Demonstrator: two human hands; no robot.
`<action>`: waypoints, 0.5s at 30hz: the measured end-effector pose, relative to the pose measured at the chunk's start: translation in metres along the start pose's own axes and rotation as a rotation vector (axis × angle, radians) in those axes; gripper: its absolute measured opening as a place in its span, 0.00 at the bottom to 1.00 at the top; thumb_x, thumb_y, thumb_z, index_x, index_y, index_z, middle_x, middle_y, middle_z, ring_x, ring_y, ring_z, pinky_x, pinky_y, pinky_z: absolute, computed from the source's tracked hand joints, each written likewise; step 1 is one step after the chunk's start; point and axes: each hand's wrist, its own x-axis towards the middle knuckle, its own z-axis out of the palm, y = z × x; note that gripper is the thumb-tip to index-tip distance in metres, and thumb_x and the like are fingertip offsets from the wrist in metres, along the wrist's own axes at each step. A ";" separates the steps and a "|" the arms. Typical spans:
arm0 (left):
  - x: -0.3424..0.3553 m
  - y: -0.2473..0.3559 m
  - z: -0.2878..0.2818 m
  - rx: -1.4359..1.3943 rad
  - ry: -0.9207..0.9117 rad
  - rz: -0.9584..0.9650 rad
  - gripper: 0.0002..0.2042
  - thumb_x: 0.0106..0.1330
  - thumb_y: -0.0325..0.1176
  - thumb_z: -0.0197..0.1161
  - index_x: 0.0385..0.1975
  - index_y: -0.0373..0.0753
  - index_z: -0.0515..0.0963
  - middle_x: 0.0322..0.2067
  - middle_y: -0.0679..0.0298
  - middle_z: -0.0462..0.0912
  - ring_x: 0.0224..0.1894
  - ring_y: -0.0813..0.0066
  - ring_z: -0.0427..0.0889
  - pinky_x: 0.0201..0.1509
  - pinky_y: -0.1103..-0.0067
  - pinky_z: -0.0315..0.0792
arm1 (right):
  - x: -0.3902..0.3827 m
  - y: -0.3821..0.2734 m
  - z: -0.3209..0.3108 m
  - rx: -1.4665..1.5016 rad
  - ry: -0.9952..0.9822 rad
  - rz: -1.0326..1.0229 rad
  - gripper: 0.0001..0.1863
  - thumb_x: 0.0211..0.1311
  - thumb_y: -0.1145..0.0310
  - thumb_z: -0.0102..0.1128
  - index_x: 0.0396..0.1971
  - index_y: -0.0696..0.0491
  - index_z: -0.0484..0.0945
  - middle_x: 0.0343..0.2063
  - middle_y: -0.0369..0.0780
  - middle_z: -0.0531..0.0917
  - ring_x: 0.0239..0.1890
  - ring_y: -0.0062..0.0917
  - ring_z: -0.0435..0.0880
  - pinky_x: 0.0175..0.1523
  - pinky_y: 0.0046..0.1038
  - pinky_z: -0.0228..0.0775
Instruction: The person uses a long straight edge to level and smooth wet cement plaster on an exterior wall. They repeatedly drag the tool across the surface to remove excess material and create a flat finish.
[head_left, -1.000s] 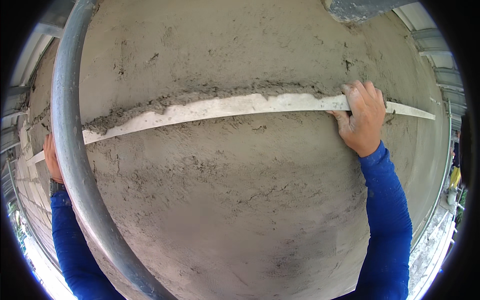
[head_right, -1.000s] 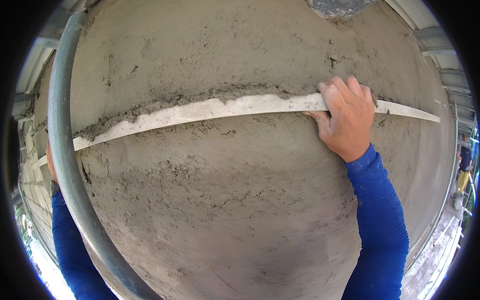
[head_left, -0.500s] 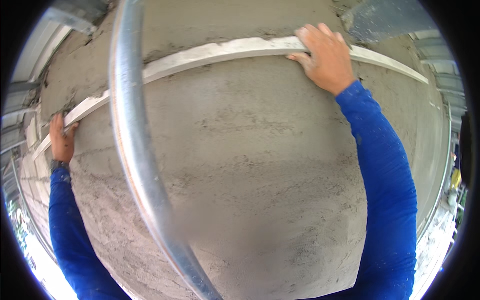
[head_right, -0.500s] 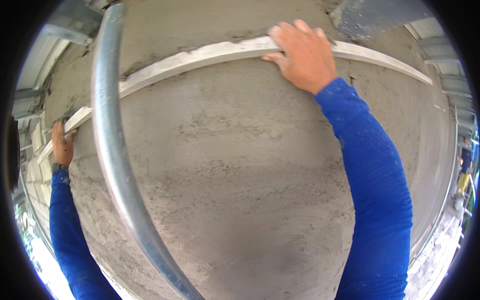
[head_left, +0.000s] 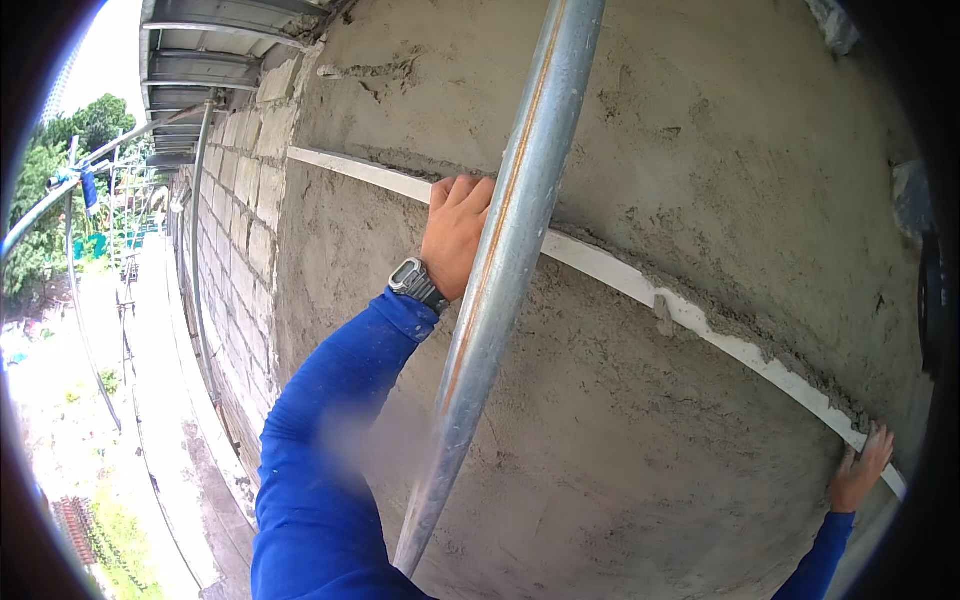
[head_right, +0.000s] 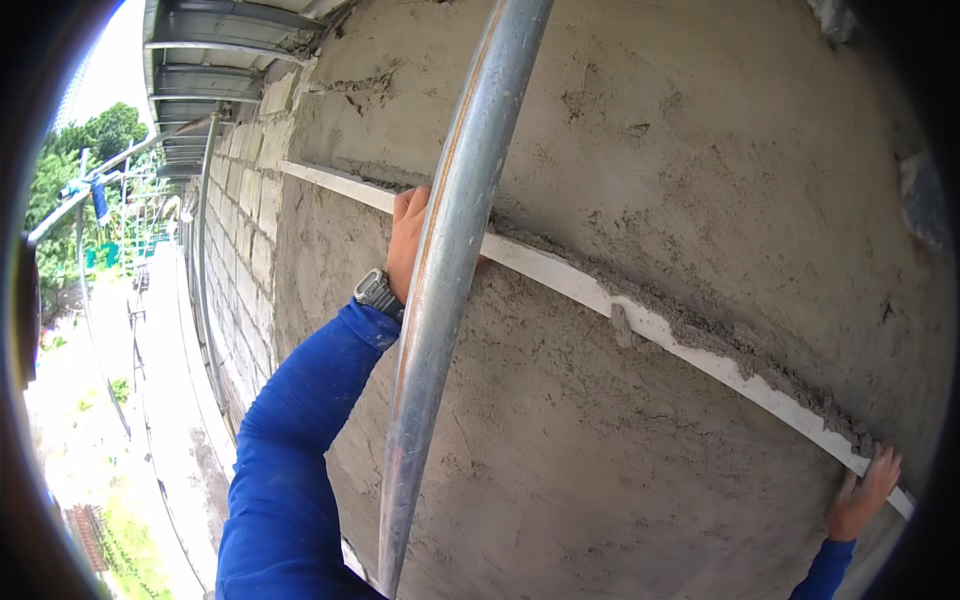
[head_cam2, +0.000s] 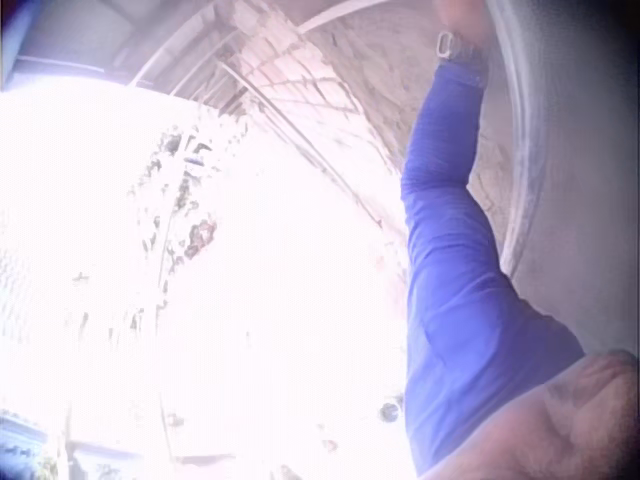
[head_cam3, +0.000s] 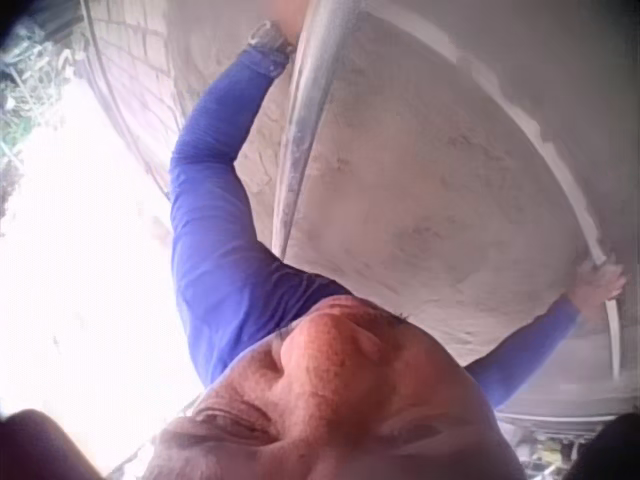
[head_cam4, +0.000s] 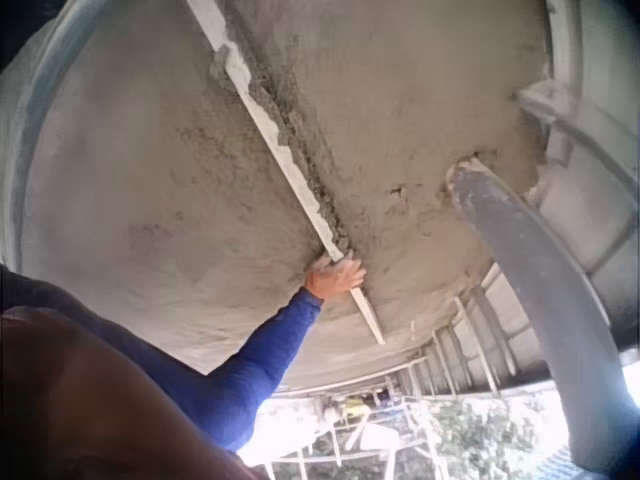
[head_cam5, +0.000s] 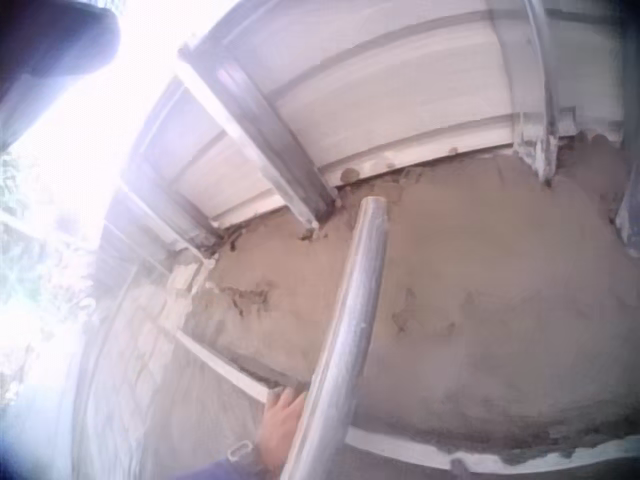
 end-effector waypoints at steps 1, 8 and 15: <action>0.002 0.007 0.004 -0.034 0.083 0.001 0.21 0.58 0.41 0.62 0.50 0.39 0.77 0.43 0.61 0.76 0.47 0.60 0.71 0.59 0.61 0.61 | -0.005 0.003 0.005 -0.021 0.005 0.018 0.33 0.54 0.78 0.58 0.64 0.61 0.66 0.65 0.50 0.68 0.71 0.52 0.58 0.74 0.50 0.45; 0.005 -0.022 0.028 0.009 0.055 -0.052 0.22 0.56 0.41 0.66 0.49 0.40 0.78 0.38 0.62 0.76 0.45 0.62 0.71 0.55 0.66 0.61 | 0.014 0.008 -0.003 -0.048 0.052 -0.086 0.29 0.66 0.68 0.59 0.65 0.60 0.65 0.65 0.51 0.68 0.70 0.50 0.60 0.73 0.48 0.48; 0.023 -0.103 0.029 -0.107 0.043 -0.086 0.17 0.56 0.40 0.61 0.43 0.40 0.77 0.38 0.61 0.75 0.44 0.59 0.72 0.50 0.67 0.63 | 0.079 -0.039 -0.010 -0.052 0.158 -0.112 0.31 0.58 0.69 0.67 0.61 0.60 0.69 0.61 0.51 0.73 0.67 0.51 0.66 0.71 0.49 0.54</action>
